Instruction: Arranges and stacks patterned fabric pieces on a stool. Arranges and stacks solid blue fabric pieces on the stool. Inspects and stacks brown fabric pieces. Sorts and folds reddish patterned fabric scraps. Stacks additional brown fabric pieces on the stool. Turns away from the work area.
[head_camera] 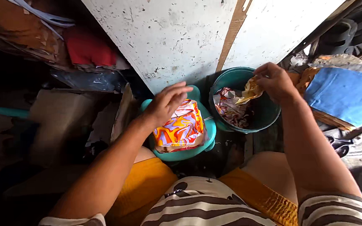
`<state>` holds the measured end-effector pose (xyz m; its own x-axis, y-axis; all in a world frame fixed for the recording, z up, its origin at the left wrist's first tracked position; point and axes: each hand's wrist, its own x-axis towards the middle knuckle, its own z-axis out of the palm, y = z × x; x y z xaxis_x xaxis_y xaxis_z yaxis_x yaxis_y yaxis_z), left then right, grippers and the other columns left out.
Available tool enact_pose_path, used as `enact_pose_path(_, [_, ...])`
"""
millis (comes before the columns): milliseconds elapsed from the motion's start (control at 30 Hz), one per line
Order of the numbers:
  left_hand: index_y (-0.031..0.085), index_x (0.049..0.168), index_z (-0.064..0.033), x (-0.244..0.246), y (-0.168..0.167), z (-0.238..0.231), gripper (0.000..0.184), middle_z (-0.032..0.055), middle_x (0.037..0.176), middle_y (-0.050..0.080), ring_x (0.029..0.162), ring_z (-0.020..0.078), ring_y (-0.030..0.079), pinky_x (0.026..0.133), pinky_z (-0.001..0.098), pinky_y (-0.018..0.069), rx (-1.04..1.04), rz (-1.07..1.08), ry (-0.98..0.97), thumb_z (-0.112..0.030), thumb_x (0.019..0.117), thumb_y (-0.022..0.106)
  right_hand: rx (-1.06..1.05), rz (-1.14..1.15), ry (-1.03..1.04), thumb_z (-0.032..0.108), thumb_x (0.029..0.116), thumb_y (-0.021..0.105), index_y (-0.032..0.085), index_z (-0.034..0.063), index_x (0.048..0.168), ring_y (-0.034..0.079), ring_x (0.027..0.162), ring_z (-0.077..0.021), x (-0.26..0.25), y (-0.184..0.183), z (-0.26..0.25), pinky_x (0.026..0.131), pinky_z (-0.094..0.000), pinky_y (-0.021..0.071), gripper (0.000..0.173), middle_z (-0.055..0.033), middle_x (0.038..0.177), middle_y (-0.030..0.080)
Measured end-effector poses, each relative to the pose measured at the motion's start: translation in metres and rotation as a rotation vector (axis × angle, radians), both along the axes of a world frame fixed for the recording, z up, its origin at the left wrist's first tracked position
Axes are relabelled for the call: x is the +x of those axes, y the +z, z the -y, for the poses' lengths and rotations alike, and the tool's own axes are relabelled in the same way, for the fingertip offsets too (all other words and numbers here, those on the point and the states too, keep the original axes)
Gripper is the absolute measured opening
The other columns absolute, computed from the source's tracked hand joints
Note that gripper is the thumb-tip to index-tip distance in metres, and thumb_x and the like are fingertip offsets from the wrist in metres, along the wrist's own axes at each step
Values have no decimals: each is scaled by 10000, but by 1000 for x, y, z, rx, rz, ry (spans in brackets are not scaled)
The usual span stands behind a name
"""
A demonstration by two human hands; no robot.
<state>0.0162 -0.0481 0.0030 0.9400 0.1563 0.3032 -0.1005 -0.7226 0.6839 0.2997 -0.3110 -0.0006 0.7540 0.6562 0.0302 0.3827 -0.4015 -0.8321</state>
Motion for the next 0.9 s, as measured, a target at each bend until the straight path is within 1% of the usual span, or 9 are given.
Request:
enact_pose_path(67, [650,1324,-18,15,24,5,483,138,1395,621,1355,227,548,1158,431,431,-38,86,-36,-325,1108,345,41,10,154,-10,939,567,585,21,1228,646,802,-129,-17,45,0,710,-333,575,291,-93,1030,656])
enact_pose_path(133, [650,1315,-14,32,48,18,462,116,1364,646,1308,187,582,1120,405,460,-72,163,-78,-303,1104,357,31,41,311,28,965,593,589,59,1244,671,746,-87,-40,89,-2,671,-279,592,281,-46,981,697])
enact_pose_path(267, [606,1349,12,59,80,53,416,125,1366,638,1302,175,581,1125,384,460,-183,226,-206,-225,1009,616,60,198,605,38,962,617,619,97,1221,670,747,-55,-75,146,-14,671,-205,580,266,12,899,703])
enact_pose_path(333, [583,1328,50,61,86,68,440,137,1264,667,1183,139,638,1047,313,513,-313,222,-283,-119,942,714,63,302,665,66,984,604,636,122,1179,624,675,-12,-92,165,-22,609,-165,538,206,54,806,662])
enact_pose_path(433, [598,1234,55,50,89,72,307,105,1083,698,990,83,685,909,260,574,-462,183,-372,-45,956,681,14,407,694,108,997,580,638,136,1194,597,611,-5,-110,182,-30,554,-169,520,207,63,750,638])
enact_pose_path(533, [627,1107,24,25,86,63,143,42,959,672,883,50,656,823,245,571,-533,103,-363,-59,991,617,-24,465,742,167,952,655,635,133,1220,566,562,-5,-115,187,-32,507,-170,507,272,67,720,609])
enact_pose_path(633, [644,1103,1,-12,81,47,148,21,909,689,820,48,670,764,250,587,-558,-62,-324,-90,1015,566,-70,453,775,203,913,702,639,147,1235,541,548,-11,-111,189,-29,485,-182,478,334,77,707,598])
enact_pose_path(767, [686,1093,-11,-72,56,23,170,36,900,725,790,81,698,728,272,610,-481,-166,-198,-115,962,655,-142,342,806,185,884,699,655,136,1251,544,542,-60,-99,168,-16,477,-247,491,373,43,697,591])
enact_pose_path(900, [702,945,-93,-124,25,8,167,-53,780,653,704,-5,603,652,191,517,-348,-325,-130,-253,918,739,-382,226,778,87,858,790,747,93,1056,606,590,-151,-97,109,2,577,-394,547,203,-18,683,635])
